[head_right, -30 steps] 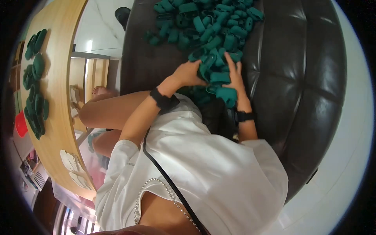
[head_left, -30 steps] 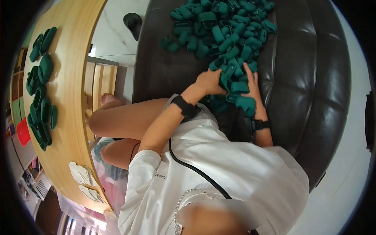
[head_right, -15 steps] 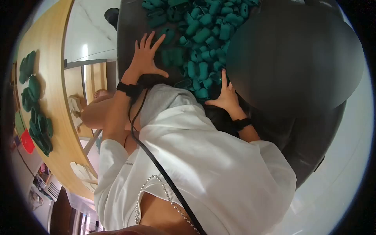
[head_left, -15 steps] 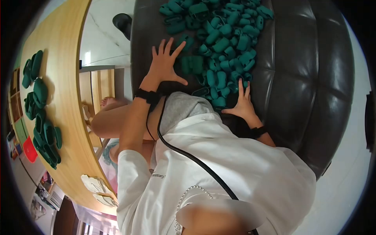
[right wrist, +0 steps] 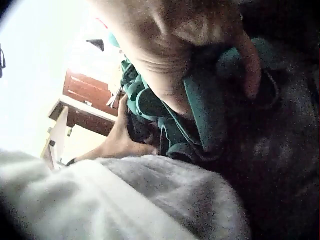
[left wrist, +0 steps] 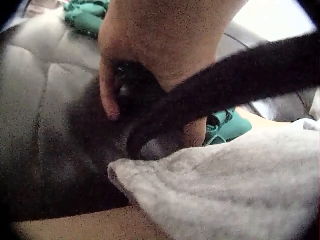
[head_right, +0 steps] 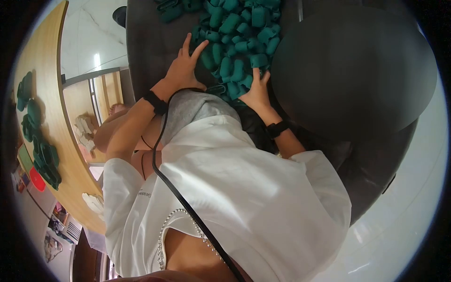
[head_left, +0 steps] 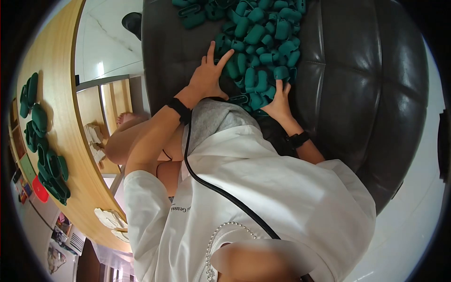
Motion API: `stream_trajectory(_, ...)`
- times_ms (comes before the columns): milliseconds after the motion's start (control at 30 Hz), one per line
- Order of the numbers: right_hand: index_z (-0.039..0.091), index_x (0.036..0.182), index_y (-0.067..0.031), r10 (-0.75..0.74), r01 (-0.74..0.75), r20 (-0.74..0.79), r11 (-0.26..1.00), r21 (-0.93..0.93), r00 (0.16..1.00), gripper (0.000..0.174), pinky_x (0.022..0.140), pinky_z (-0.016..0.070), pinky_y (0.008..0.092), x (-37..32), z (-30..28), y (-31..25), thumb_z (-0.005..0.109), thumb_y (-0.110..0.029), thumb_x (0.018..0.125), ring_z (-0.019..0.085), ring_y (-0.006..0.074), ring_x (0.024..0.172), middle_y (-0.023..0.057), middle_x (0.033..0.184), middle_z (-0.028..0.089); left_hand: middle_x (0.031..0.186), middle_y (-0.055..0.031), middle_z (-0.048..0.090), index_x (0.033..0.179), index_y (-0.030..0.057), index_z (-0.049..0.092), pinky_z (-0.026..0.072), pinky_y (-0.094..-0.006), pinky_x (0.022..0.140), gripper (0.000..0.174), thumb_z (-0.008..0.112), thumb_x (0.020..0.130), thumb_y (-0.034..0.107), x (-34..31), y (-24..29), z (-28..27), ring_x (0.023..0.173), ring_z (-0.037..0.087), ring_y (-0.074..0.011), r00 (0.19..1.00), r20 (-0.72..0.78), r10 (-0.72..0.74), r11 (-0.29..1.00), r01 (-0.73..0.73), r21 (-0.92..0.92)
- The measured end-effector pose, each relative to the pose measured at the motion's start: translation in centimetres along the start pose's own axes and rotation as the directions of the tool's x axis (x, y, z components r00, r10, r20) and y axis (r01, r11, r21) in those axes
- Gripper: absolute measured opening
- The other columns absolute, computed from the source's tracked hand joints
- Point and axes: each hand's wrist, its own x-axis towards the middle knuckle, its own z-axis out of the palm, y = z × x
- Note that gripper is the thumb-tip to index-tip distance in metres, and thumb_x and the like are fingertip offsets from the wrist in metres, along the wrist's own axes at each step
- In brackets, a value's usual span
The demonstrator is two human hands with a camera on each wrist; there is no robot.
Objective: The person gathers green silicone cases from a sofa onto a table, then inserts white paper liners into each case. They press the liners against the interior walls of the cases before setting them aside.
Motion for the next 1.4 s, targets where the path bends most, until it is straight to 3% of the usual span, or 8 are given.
stream_trajectory(233,0.022,0.146,-0.0129,-0.120,0.117,0.041,0.990,0.078,0.992,0.104,0.102,0.0387,0.0483,1.5,-0.8,-1.4,0.084,-0.023,0.064,0.035,0.0474,0.125,0.0270,0.135,0.024,0.149,-0.0341,0.003,0.140,0.0299,0.035,0.0469,-0.0510,0.098,0.117,0.094,0.039,0.036,0.6,0.3,1.0,0.122,0.041,-0.0557,0.984,-0.174,0.034,0.973,-0.072,-0.217)
stream_trajectory(533,0.039,0.136,-0.0061,-0.338,0.320,0.065,0.927,0.198,0.939,0.083,0.101,0.0404,0.0401,2.8,-3.6,-1.8,0.082,-0.016,0.066,0.043,0.0350,0.122,0.0175,0.130,0.038,0.148,-0.0179,0.027,0.138,0.0215,0.035,0.0181,-0.0581,0.114,0.105,0.091,0.051,0.031,0.6,3.3,2.3,0.140,-0.003,-0.0505,0.990,-0.131,0.052,0.787,-0.121,-0.605)
stream_trajectory(567,0.040,0.135,-0.0054,-0.343,0.317,0.083,0.920,0.231,0.935,0.081,0.100,0.0406,0.0392,2.9,-4.4,-2.4,0.082,-0.016,0.067,0.044,0.0336,0.122,0.0165,0.129,0.040,0.143,-0.0125,0.036,0.137,0.0192,0.036,0.0180,-0.0580,0.114,0.102,0.091,0.052,0.030,0.5,3.8,2.5,0.141,0.002,-0.0481,0.983,-0.182,0.040,0.761,-0.148,-0.632)
stream_trajectory(1033,0.037,0.138,-0.0048,-0.285,0.222,0.056,0.840,0.495,0.957,0.083,0.100,0.0414,0.0348,0.4,-16.0,-10.9,0.082,-0.012,0.069,0.051,0.0200,0.116,0.0088,0.128,0.050,0.135,-0.0159,0.041,0.131,0.0170,0.041,0.0301,-0.0503,0.109,0.091,0.089,0.055,0.030,1.2,12.1,-6.3,0.139,0.016,-0.0437,0.855,-0.440,0.273,0.640,-0.503,-0.580)
stream_trajectory(1167,0.035,0.141,-0.0047,-0.479,0.439,-0.045,0.757,0.485,0.876,0.086,0.103,0.0391,0.0364,1.6,-18.2,-15.9,0.081,-0.007,0.069,0.049,0.0210,0.119,0.0096,0.132,0.047,0.132,-0.0139,0.044,0.128,0.0163,0.041,0.0346,-0.0518,0.106,0.086,0.086,0.056,0.026,-1.1,13.4,-12.2,0.139,0.011,-0.0467,0.687,-0.654,0.317,0.657,-0.656,-0.371)
stream_trajectory(1200,0.035,0.141,-0.0048,-0.597,0.590,-0.092,0.735,0.335,0.797,0.086,0.104,0.0381,0.0369,2.8,-18.9,-16.2,0.081,-0.007,0.069,0.048,0.0222,0.122,0.0105,0.135,0.046,0.131,-0.0139,0.045,0.128,0.0164,0.042,0.0357,-0.0522,0.105,0.085,0.086,0.055,0.025,-2.1,13.3,-14.1,0.138,0.011,-0.0476,0.626,-0.709,0.326,0.655,-0.690,-0.308)
stream_trajectory(1267,0.033,0.144,-0.0048,-0.681,0.661,-0.100,0.651,0.373,0.726,0.089,0.104,0.0377,0.0373,4.5,-19.3,-20.4,0.081,-0.007,0.069,0.046,0.0236,0.125,0.0112,0.138,0.044,0.128,-0.0147,0.047,0.127,0.0162,0.042,0.0362,-0.0522,0.105,0.085,0.085,0.055,0.024,-5.6,13.2,-18.3,0.137,0.012,-0.0495,0.543,-0.791,0.282,0.730,-0.657,-0.191)
stream_trajectory(1400,0.031,0.144,-0.0040,-0.928,0.880,-0.093,0.306,0.363,0.361,0.086,0.104,0.0387,0.0376,7.5,-18.1,-30.5,0.079,-0.006,0.072,0.047,0.0239,0.124,0.0124,0.138,0.045,0.122,-0.0169,0.050,0.124,0.0153,0.045,0.0405,-0.0495,0.101,0.083,0.086,0.053,0.023,-14.8,13.2,-24.9,0.132,0.026,-0.0468,0.260,-0.932,0.252,0.890,-0.441,0.117)
